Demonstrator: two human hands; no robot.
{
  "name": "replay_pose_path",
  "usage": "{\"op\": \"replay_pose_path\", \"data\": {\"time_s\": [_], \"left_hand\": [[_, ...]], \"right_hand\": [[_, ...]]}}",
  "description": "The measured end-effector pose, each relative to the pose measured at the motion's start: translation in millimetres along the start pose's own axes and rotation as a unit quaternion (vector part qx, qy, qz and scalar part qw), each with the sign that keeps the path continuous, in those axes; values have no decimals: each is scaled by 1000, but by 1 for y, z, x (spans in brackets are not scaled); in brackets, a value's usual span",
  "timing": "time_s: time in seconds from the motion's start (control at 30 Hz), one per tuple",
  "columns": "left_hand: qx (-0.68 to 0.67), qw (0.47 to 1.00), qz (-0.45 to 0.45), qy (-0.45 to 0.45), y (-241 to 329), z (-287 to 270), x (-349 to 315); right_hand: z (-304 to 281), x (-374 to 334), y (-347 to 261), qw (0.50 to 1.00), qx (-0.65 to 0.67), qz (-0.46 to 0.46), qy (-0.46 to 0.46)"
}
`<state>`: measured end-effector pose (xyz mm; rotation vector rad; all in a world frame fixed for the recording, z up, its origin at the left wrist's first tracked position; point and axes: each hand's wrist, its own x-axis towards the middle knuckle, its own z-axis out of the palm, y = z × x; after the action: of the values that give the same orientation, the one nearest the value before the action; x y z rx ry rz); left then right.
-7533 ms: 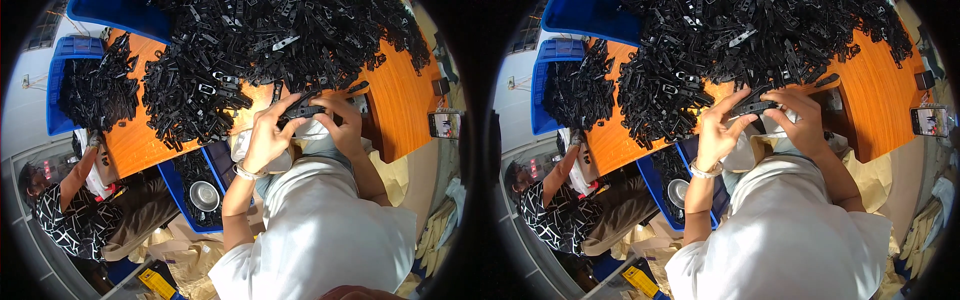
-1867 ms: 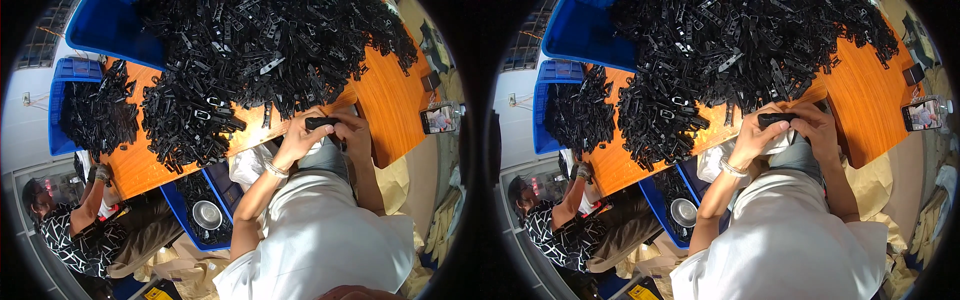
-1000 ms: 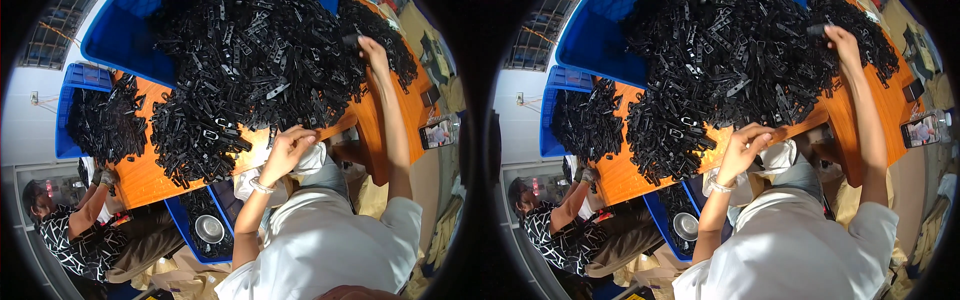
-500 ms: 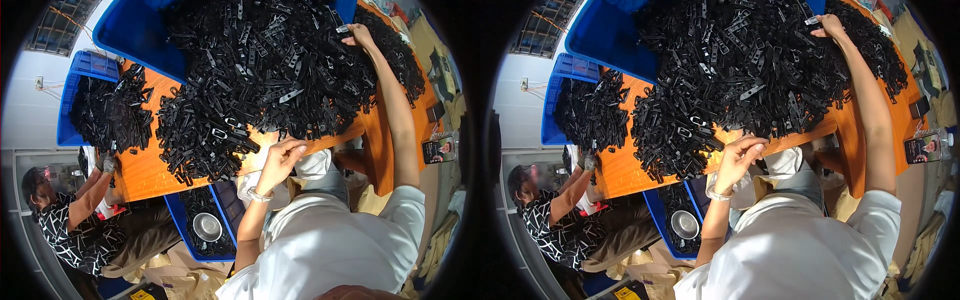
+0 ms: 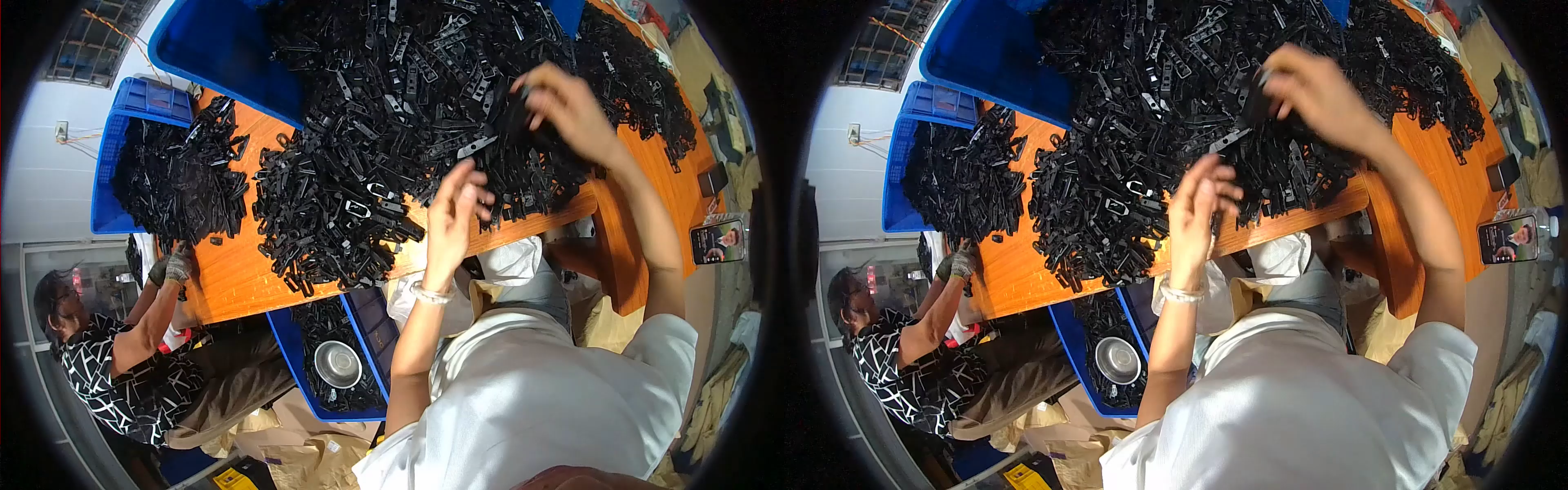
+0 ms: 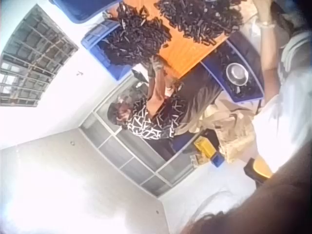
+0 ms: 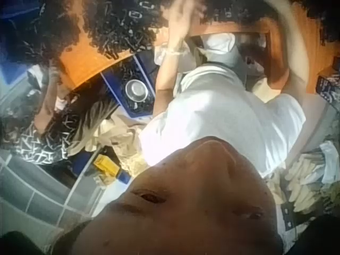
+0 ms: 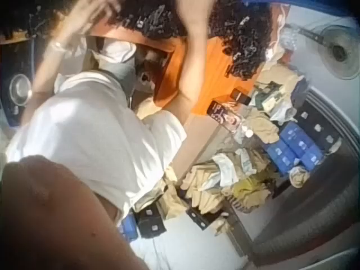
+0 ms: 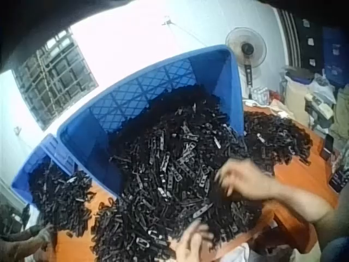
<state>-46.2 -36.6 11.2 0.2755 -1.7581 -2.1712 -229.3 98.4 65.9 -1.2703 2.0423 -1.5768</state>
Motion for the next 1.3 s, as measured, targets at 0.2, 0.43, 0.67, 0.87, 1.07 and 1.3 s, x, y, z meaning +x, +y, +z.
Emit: {"op": "replay_pose_path", "data": {"time_s": [0.2,0.43,0.67,0.87,1.07,1.3], "left_hand": [[70,996,-1,-62,16,-4,18],[140,986,-20,-87,10,-23,13],[-57,990,-83,-96,14,-20,-1],[-62,991,-67,-101,22,-14,-13],[247,968,27,-31,19,-11,-25],[236,966,61,-86,20,-22,-33]], "right_hand": [[53,-32,-29,950,-188,-243,-51],[64,-45,-26,984,-91,-152,-28],[69,-72,-20,985,144,23,89],[89,-81,-16,976,164,40,138],[98,-92,-13,966,214,65,133],[87,-91,-20,972,199,128,2]]}}
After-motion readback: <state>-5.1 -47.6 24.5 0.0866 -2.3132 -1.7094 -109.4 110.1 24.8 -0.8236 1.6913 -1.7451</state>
